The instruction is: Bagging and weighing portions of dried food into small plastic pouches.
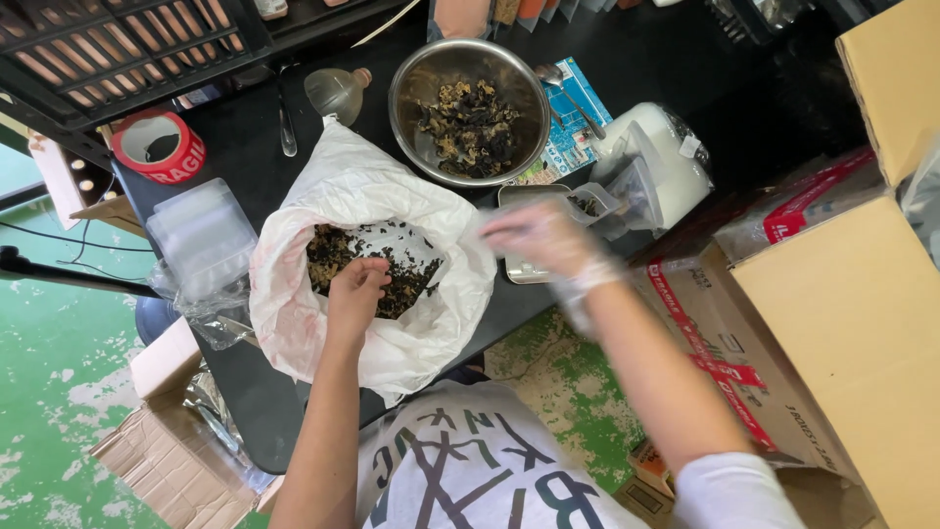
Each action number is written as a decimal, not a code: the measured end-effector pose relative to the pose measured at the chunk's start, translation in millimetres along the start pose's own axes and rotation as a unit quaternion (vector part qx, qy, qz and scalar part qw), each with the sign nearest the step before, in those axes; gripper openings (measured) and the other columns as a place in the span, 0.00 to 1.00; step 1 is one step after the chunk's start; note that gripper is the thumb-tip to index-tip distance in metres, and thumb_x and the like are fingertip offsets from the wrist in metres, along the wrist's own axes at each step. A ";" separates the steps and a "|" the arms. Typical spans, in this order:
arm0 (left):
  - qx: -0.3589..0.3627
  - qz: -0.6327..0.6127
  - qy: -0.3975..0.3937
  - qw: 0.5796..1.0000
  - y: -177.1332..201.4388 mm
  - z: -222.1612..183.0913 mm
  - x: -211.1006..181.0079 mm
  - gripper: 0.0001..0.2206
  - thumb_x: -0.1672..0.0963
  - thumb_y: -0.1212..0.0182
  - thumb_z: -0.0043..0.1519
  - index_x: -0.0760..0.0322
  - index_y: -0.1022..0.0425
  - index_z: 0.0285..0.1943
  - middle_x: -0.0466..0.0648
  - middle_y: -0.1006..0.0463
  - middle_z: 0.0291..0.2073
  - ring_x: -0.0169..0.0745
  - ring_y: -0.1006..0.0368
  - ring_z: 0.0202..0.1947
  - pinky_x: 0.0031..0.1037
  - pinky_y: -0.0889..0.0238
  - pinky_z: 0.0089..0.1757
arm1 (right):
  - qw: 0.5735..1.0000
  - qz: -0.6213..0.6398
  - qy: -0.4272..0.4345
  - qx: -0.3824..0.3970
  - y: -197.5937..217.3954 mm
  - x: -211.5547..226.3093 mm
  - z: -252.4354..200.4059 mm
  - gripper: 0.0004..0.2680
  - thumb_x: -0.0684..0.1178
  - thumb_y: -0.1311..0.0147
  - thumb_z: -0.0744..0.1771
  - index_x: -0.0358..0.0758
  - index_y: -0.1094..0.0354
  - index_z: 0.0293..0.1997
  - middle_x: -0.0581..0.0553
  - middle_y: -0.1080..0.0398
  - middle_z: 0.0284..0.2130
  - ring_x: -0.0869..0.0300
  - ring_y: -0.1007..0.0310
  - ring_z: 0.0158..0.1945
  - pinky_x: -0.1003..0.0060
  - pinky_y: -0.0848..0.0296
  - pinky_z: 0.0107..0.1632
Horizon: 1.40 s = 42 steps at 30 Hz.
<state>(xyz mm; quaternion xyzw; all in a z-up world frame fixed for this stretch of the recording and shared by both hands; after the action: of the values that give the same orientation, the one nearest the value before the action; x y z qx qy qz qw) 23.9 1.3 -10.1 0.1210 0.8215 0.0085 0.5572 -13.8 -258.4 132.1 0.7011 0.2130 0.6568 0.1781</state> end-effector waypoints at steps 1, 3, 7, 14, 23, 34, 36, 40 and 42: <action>-0.005 0.012 -0.011 1.000 1.5 0.4 -1.4 0.12 0.62 0.52 0.67 0.74 0.23 0.53 0.64 0.22 0.49 0.56 0.24 0.53 0.41 0.29 0.51 | 0.999 0.025 0.021 0.032 -37.8 -10.5 8.8 0.07 0.47 0.36 0.65 0.47 0.20 0.47 0.43 0.20 0.43 0.53 0.21 0.51 0.58 0.27 0.57; -0.011 0.025 -0.021 0.999 5.2 1.1 -1.6 0.12 0.62 0.52 0.67 0.75 0.23 0.53 0.63 0.22 0.48 0.54 0.24 0.52 0.40 0.29 0.50 | 0.996 0.051 0.042 0.066 -99.4 -17.5 22.1 0.08 0.50 0.36 0.64 0.47 0.20 0.46 0.44 0.20 0.43 0.53 0.22 0.52 0.57 0.27 0.58; -0.049 0.032 -0.002 0.998 19.1 0.4 5.1 0.12 0.61 0.51 0.67 0.67 0.22 0.55 0.60 0.22 0.48 0.52 0.26 0.52 0.44 0.31 0.49 | 0.989 -0.061 0.006 0.135 -165.5 10.3 23.4 0.14 0.41 0.37 0.64 0.45 0.25 0.55 0.37 0.27 0.53 0.44 0.26 0.57 0.54 0.24 0.58; -0.068 0.035 0.000 0.997 22.9 0.5 13.2 0.12 0.61 0.50 0.67 0.63 0.21 0.54 0.56 0.22 0.45 0.46 0.28 0.49 0.39 0.34 0.47 | 0.993 -0.084 0.015 0.078 -227.6 -102.7 53.1 0.05 0.45 0.42 0.66 0.49 0.20 0.41 0.45 0.22 0.37 0.49 0.21 0.48 0.58 0.22 0.51; -0.060 0.024 -0.008 0.998 15.5 -1.8 -1.0 0.11 0.61 0.49 0.68 0.65 0.21 0.54 0.61 0.21 0.48 0.59 0.27 0.53 0.47 0.36 0.50 | 0.945 -0.221 0.104 -0.220 34.3 -6.2 -25.9 0.04 0.54 0.40 0.68 0.55 0.19 0.41 0.50 0.21 0.36 0.55 0.21 0.41 0.62 0.25 0.45; -0.032 0.026 -0.018 0.999 -6.0 6.7 5.5 0.11 0.61 0.50 0.68 0.64 0.21 0.53 0.58 0.20 0.46 0.56 0.25 0.50 0.48 0.34 0.50 | 0.853 -0.504 0.035 -0.133 69.4 -128.1 0.8 0.04 0.57 0.43 0.65 0.58 0.24 0.36 0.54 0.24 0.32 0.55 0.23 0.40 0.59 0.34 0.55; -0.029 0.023 -0.030 0.999 -10.4 1.3 -0.6 0.11 0.61 0.50 0.68 0.64 0.21 0.53 0.58 0.20 0.45 0.55 0.24 0.48 0.47 0.33 0.49 | 0.850 -0.505 0.036 -0.146 74.1 -143.2 2.0 0.04 0.58 0.42 0.65 0.59 0.24 0.35 0.54 0.24 0.32 0.52 0.24 0.38 0.58 0.29 0.50; -0.026 0.106 -0.143 0.984 -35.0 -16.8 -47.3 0.09 0.59 0.41 0.61 0.58 0.19 0.48 0.54 0.17 0.43 0.52 0.23 0.44 0.42 0.32 0.47 | 0.904 -0.421 -0.002 -0.079 99.4 -75.5 -12.6 0.09 0.59 0.49 0.68 0.52 0.23 0.37 0.44 0.23 0.36 0.43 0.24 0.44 0.52 0.27 0.49; -0.012 0.139 -0.208 0.968 -56.5 -34.7 -85.3 0.09 0.57 0.36 0.60 0.53 0.18 0.48 0.51 0.17 0.46 0.56 0.24 0.51 0.41 0.32 0.51 | 0.934 -0.354 -0.044 -0.025 99.4 3.9 -28.6 0.09 0.56 0.49 0.68 0.47 0.24 0.38 0.37 0.23 0.39 0.37 0.26 0.48 0.45 0.27 0.50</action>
<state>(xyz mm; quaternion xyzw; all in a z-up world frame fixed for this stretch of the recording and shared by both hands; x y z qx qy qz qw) 11.2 -67.1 72.5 0.2264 0.6624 0.0708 0.7106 -35.8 -341.2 190.2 0.6034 0.4230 0.5250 0.4258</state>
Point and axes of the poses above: each hand's wrist, its own z-axis towards the middle knuckle, its own y-axis out of the back of the hand, x = y × z, the point moved 8 cm from there along z, towards the middle knuckle
